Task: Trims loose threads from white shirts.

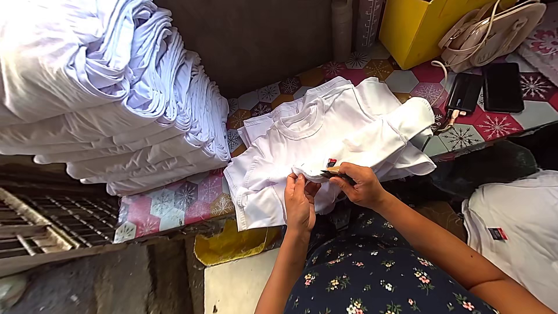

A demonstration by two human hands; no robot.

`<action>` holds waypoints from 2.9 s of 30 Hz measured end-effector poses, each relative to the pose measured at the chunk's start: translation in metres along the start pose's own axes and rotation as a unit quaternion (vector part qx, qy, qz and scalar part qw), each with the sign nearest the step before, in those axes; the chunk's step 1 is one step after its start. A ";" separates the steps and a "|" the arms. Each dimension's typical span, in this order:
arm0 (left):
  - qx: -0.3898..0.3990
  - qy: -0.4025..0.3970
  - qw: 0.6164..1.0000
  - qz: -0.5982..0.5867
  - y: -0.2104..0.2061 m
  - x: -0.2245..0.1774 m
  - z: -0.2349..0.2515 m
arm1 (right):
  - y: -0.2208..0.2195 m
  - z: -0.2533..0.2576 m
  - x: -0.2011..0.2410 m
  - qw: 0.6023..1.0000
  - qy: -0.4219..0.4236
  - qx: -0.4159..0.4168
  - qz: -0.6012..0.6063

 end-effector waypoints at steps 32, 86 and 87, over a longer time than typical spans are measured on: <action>-0.063 -0.228 0.705 0.669 0.102 -0.074 0.117 | -0.011 -0.036 -0.084 0.934 -0.322 0.082 -0.132; -0.024 -0.329 0.777 0.536 0.013 0.030 0.012 | -0.001 -0.013 -0.038 0.954 -0.027 0.297 0.004; -0.023 -0.328 0.778 0.535 0.013 0.031 0.013 | 0.000 -0.013 -0.038 0.955 -0.025 0.295 0.004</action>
Point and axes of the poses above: each hand's wrist, its own z-axis towards the middle knuckle, its own y-axis out of the back of the hand, x = y × z, the point moved 6 cm from there along z, towards the middle knuckle, and after that the axes turned 10 degrees about y, right-handed, at the moved point
